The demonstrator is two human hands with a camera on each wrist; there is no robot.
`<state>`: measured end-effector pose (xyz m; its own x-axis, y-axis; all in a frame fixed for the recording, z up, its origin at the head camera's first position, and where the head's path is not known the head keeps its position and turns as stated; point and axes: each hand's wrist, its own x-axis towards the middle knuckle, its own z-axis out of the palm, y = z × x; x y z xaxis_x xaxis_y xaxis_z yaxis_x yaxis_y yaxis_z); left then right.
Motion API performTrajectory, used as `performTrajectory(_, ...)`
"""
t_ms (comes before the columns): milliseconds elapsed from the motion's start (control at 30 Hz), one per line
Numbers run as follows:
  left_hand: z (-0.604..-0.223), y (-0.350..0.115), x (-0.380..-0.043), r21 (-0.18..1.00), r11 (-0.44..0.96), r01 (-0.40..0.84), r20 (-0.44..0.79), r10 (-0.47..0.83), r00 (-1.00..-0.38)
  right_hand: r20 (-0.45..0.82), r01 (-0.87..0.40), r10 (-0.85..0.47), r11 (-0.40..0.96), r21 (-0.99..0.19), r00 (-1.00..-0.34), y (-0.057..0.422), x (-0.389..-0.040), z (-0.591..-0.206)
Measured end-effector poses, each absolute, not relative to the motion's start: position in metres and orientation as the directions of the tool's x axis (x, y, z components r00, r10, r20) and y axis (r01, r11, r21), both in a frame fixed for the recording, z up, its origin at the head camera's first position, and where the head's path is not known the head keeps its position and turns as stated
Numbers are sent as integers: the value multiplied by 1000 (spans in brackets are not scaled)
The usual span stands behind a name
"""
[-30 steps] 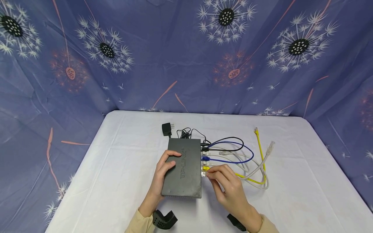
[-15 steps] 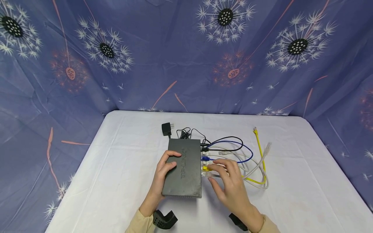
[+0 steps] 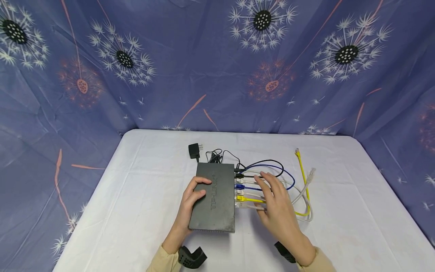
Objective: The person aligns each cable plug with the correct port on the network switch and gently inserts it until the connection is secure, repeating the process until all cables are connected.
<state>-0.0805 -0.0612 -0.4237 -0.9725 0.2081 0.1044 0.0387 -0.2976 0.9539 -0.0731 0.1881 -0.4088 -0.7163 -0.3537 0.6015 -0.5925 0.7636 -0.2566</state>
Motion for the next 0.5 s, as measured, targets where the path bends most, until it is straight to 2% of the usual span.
performTrajectory(233, -425, -61, -80, 954, -297, 46, 111, 209, -972, 594, -572, -362, 794, -207, -718, 197, -79, -412)
performTrajectory(500, -429, -62, -80, 952, -303, 31, 96, 202, -975, 575, -550, -338, 800, -241, -745, 201, -81, -417)
